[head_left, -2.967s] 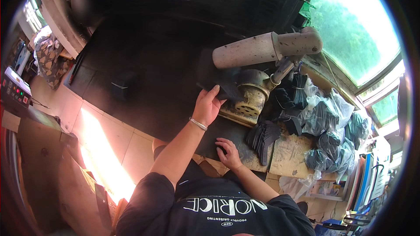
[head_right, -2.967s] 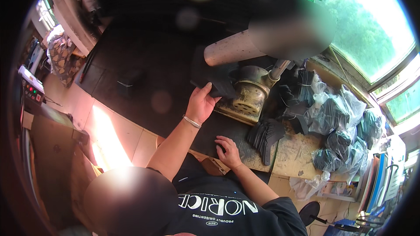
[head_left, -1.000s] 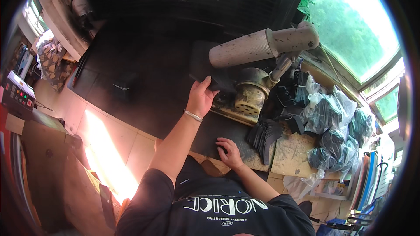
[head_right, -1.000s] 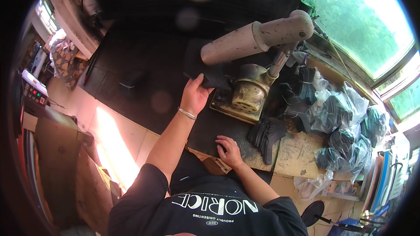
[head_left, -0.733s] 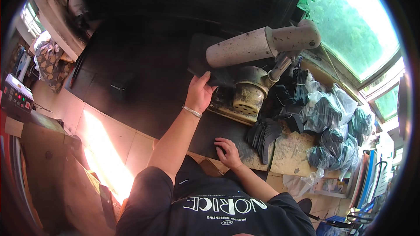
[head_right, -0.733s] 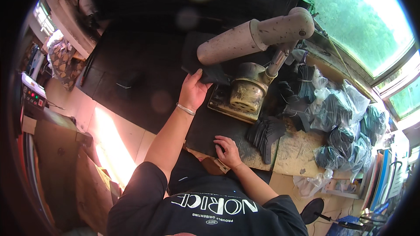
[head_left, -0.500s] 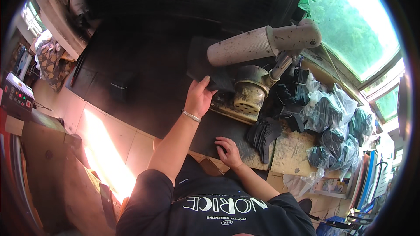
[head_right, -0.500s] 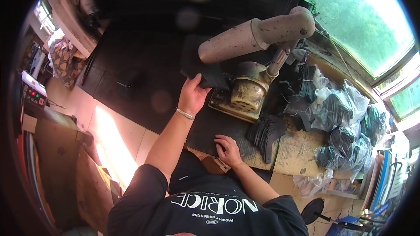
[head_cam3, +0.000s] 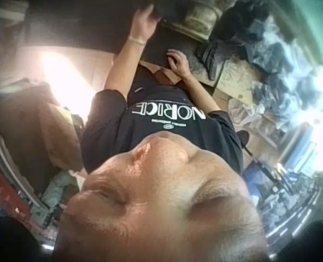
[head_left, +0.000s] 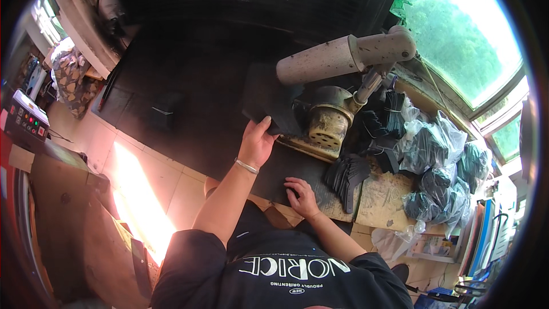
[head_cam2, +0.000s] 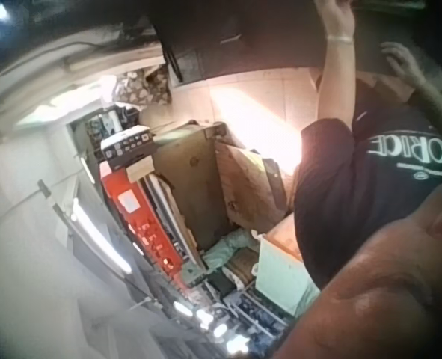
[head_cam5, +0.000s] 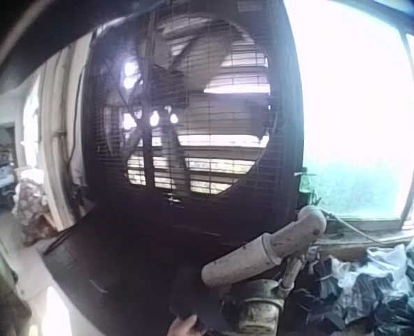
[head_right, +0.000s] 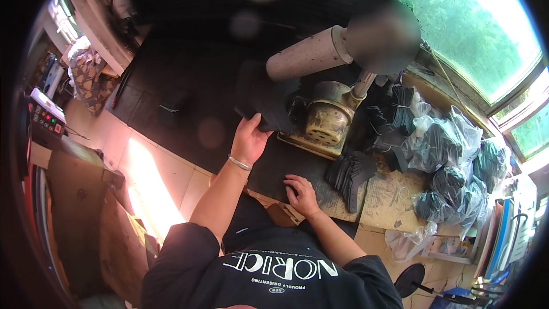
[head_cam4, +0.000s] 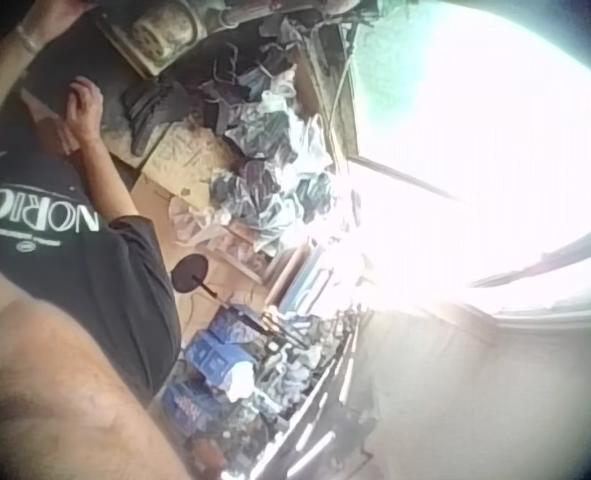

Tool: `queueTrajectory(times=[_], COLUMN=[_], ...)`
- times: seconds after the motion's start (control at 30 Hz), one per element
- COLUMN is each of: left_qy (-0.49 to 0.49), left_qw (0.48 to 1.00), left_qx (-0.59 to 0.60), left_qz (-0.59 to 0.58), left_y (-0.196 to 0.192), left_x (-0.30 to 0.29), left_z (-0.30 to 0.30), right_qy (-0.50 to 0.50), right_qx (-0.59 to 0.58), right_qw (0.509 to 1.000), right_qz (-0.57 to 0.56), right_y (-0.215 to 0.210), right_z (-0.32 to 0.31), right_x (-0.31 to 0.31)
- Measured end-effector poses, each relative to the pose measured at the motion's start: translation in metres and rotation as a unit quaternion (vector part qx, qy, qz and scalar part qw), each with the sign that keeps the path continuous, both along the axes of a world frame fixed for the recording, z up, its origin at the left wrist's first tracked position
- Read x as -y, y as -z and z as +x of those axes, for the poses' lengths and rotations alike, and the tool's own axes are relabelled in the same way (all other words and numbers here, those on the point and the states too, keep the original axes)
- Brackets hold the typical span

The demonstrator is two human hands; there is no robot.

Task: Processing and smoothing black shoe components using a heating machine.

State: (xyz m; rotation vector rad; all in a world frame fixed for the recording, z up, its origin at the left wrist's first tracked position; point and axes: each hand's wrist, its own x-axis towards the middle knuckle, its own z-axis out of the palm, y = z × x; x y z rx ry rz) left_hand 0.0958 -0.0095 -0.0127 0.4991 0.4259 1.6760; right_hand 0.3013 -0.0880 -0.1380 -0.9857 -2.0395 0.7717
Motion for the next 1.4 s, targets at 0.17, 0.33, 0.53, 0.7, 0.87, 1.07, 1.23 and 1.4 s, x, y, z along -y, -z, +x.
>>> queueTrajectory(times=[0.17, 0.33, 0.53, 0.7, 0.87, 1.07, 1.23, 1.4], left_qy=[-0.002, 0.0, -0.009, -0.013, -0.023, -0.023, -0.02, -0.021], left_qw=[1.0, 1.0, 1.0, 1.0, 1.0, 1.0, 1.0, 1.0], left_qx=[0.008, 0.011, 0.017, 0.026, 0.02, 0.007, -0.001, -0.002], left_qz=[-0.013, 0.002, 0.008, 0.006, 0.005, -0.003, 0.006, 0.006], left_y=[0.004, 0.004, -0.008, -0.01, -0.025, -0.017, -0.012, -0.007], left_x=[0.012, 0.002, -0.028, -0.057, -0.065, -0.053, -0.034, -0.016], left_z=[-0.006, -0.004, 0.001, -0.001, 0.001, -0.001, -0.005, -0.008], right_qy=[-0.002, -0.007, -0.003, -0.007, -0.007, -0.005, -0.006, -0.007], right_qx=[0.0, 0.003, 0.002, 0.005, 0.003, 0.007, 0.007, 0.004], right_qw=[1.0, 1.0, 1.0, 1.0, 1.0, 1.0, 1.0, 1.0], right_qz=[-0.001, 0.0, -0.006, -0.005, -0.005, -0.003, -0.002, 0.002], right_y=[-0.001, 0.0, -0.003, -0.002, -0.002, -0.004, -0.004, -0.003], right_z=[0.001, 0.001, 0.001, 0.0, 0.001, 0.0, 0.0, 0.0], right_x=[0.0, -0.001, 0.0, 0.0, -0.001, -0.001, 0.0, 0.0])
